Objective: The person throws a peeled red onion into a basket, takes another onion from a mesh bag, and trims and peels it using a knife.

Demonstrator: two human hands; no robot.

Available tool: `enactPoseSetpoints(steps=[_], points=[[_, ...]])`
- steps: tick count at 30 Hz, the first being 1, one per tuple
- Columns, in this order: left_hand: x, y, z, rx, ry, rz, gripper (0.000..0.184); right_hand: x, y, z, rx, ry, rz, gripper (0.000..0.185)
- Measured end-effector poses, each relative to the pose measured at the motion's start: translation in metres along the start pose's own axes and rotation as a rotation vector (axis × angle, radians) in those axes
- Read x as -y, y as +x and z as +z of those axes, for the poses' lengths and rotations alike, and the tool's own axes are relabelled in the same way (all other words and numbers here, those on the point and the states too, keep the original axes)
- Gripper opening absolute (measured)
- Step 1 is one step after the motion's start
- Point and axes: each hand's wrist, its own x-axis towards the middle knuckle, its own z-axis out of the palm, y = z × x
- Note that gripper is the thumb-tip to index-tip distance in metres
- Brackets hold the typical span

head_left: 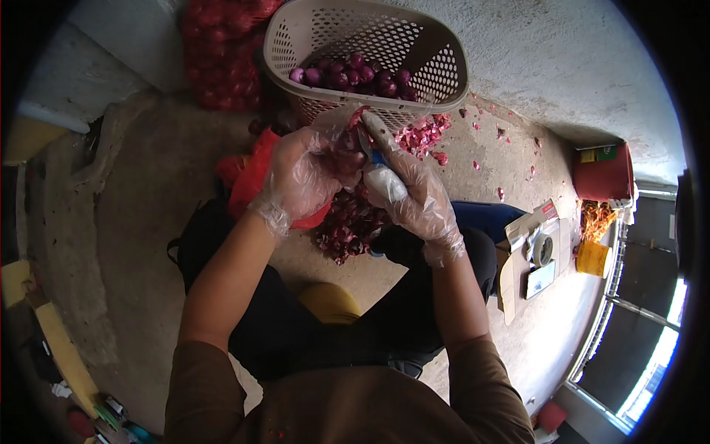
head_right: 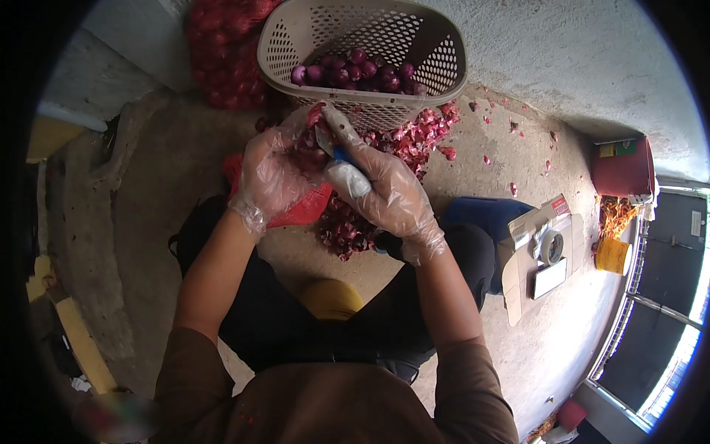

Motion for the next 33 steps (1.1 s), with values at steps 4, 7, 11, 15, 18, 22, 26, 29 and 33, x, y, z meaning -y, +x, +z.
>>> enactPoseSetpoints(steps=[4, 7, 11, 15, 18, 22, 26, 29, 33], points=[[-0.003, -0.001, 0.005, 0.023, 0.054, -0.003, 0.06, 0.02, 0.003, -0.003, -0.008, 0.046, 0.298, 0.056], [-0.004, -0.002, 0.011, 0.03, 0.083, 0.012, 0.058, 0.007, 0.003, 0.003, -0.111, 0.226, 0.228, 0.057], [-0.008, 0.001, 0.028, 0.026, 0.193, 0.078, 0.052, 0.015, 0.002, -0.014, -0.097, 0.267, 0.23, 0.063], [-0.005, 0.005, 0.039, -0.029, 0.267, 0.152, 0.045, 0.005, 0.0, -0.014, -0.032, 0.175, 0.029, 0.076], [-0.006, 0.006, 0.033, -0.007, 0.4, 0.177, 0.048, 0.003, 0.001, -0.007, -0.041, 0.013, 0.0, 0.078], [-0.011, -0.001, 0.033, -0.097, 0.502, 0.119, 0.05, 0.006, -0.001, -0.013, -0.042, -0.079, -0.038, 0.069], [-0.01, 0.0, 0.025, -0.076, 0.443, 0.135, 0.055, 0.013, -0.001, -0.016, -0.033, 0.054, 0.239, 0.062], [-0.009, -0.001, 0.025, -0.071, 0.43, 0.119, 0.054, 0.015, 0.001, -0.012, -0.095, 0.193, 0.337, 0.058], [-0.014, -0.002, 0.037, -0.014, 0.478, 0.139, 0.051, 0.001, -0.001, -0.012, -0.192, 0.357, 0.211, 0.059]])
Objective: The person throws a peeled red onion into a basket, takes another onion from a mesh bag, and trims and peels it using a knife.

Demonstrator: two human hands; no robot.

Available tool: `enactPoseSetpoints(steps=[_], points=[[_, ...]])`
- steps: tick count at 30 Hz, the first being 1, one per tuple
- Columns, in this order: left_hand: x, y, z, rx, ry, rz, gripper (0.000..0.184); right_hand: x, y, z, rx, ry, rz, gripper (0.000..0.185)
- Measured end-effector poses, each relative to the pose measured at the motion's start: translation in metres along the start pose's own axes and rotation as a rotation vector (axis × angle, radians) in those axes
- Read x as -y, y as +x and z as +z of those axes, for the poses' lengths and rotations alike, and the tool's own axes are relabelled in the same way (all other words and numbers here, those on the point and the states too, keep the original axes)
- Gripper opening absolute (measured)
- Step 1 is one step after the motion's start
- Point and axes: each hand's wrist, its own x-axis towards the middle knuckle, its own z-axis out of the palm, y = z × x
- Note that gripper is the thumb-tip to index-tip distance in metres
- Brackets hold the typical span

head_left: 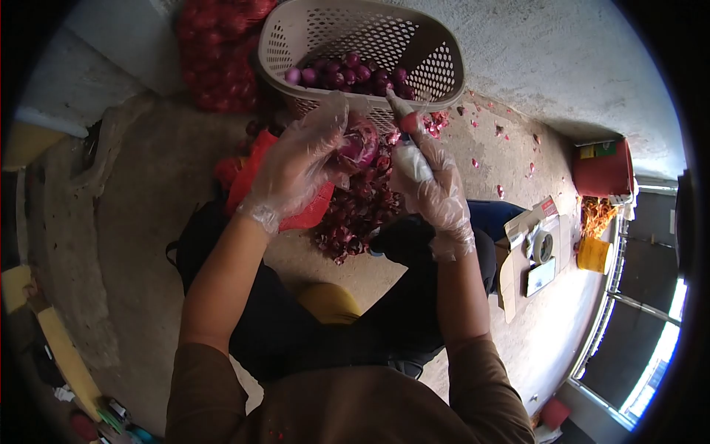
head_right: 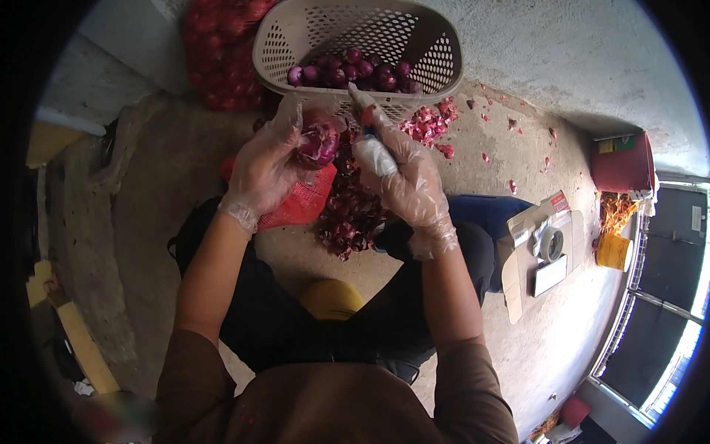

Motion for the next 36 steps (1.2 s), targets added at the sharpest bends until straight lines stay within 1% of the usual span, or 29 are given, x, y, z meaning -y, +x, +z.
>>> enactPoseSetpoints(steps=[1, 3, 6, 7, 10, 13, 14, 17, 19, 21, 22, 24, 25, 26, 28, 30, 31, 32, 34, 36], points=[[-0.002, 0.0, 0.004, -0.008, 0.012, 0.01, 0.05, 0.004, -0.003, -0.004, 0.031, -0.032, 0.036, 0.065], [0.001, 0.003, 0.005, 0.006, -0.056, 0.04, 0.051, 0.012, -0.006, 0.0, 0.106, -0.089, -0.005, 0.068], [0.002, 0.004, 0.001, 0.016, -0.095, 0.034, 0.052, 0.005, -0.001, -0.001, 0.157, -0.34, -0.139, 0.068], [0.001, 0.004, 0.001, 0.018, -0.098, 0.022, 0.053, 0.0, 0.0, 0.001, 0.149, -0.385, -0.185, 0.066], [-0.003, -0.001, 0.008, -0.101, -0.072, -0.039, 0.053, -0.003, 0.002, 0.0, 0.145, -0.543, -0.264, 0.062], [-0.003, 0.0, 0.004, -0.037, 0.042, 0.041, 0.047, 0.007, 0.003, 0.003, 0.165, -0.643, -0.254, 0.058], [-0.003, 0.001, 0.001, -0.017, 0.061, 0.037, 0.048, 0.01, 0.003, 0.005, 0.174, -0.665, -0.241, 0.057], [-0.004, 0.003, -0.004, 0.032, 0.099, 0.039, 0.05, 0.0, 0.003, 0.001, 0.109, -0.623, -0.167, 0.054], [-0.006, 0.002, 0.0, 0.055, 0.094, 0.055, 0.053, 0.005, 0.003, 0.001, 0.06, -0.528, -0.012, 0.057], [-0.007, 0.0, 0.003, 0.048, 0.108, 0.053, 0.056, 0.007, 0.002, -0.001, 0.034, -0.391, 0.098, 0.059], [-0.007, 0.0, 0.004, 0.042, 0.116, 0.053, 0.058, 0.008, 0.0, -0.004, 0.035, -0.302, 0.13, 0.059], [-0.003, 0.005, -0.007, 0.087, 0.214, 0.096, 0.06, 0.009, -0.004, -0.005, 0.056, -0.245, 0.157, 0.061], [0.0, 0.008, -0.012, 0.109, 0.264, 0.119, 0.061, 0.012, -0.005, -0.005, 0.076, -0.276, 0.15, 0.062], [0.006, 0.009, -0.012, 0.046, 0.191, 0.141, 0.057, 0.013, -0.005, -0.005, 0.095, -0.307, 0.143, 0.063], [0.014, 0.011, -0.007, -0.08, 0.043, 0.183, 0.049, -0.006, -0.001, -0.006, 0.126, -0.369, -0.078, 0.066], [0.01, 0.011, -0.012, -0.066, 0.152, 0.167, 0.047, -0.006, 0.001, -0.005, 0.15, -0.502, -0.178, 0.067], [0.009, 0.011, -0.015, -0.058, 0.205, 0.157, 0.046, 0.003, 0.0, -0.005, 0.158, -0.606, -0.166, 0.066], [0.008, 0.01, -0.017, -0.04, 0.275, 0.159, 0.049, 0.01, -0.001, -0.003, 0.166, -0.71, -0.153, 0.065], [0.006, 0.009, -0.019, -0.007, 0.416, 0.166, 0.056, 0.01, 0.0, -0.004, 0.188, -0.747, -0.168, 0.063], [0.005, 0.009, -0.017, -0.02, 0.409, 0.175, 0.059, 0.009, 0.001, -0.005, 0.199, -0.766, -0.175, 0.062]])
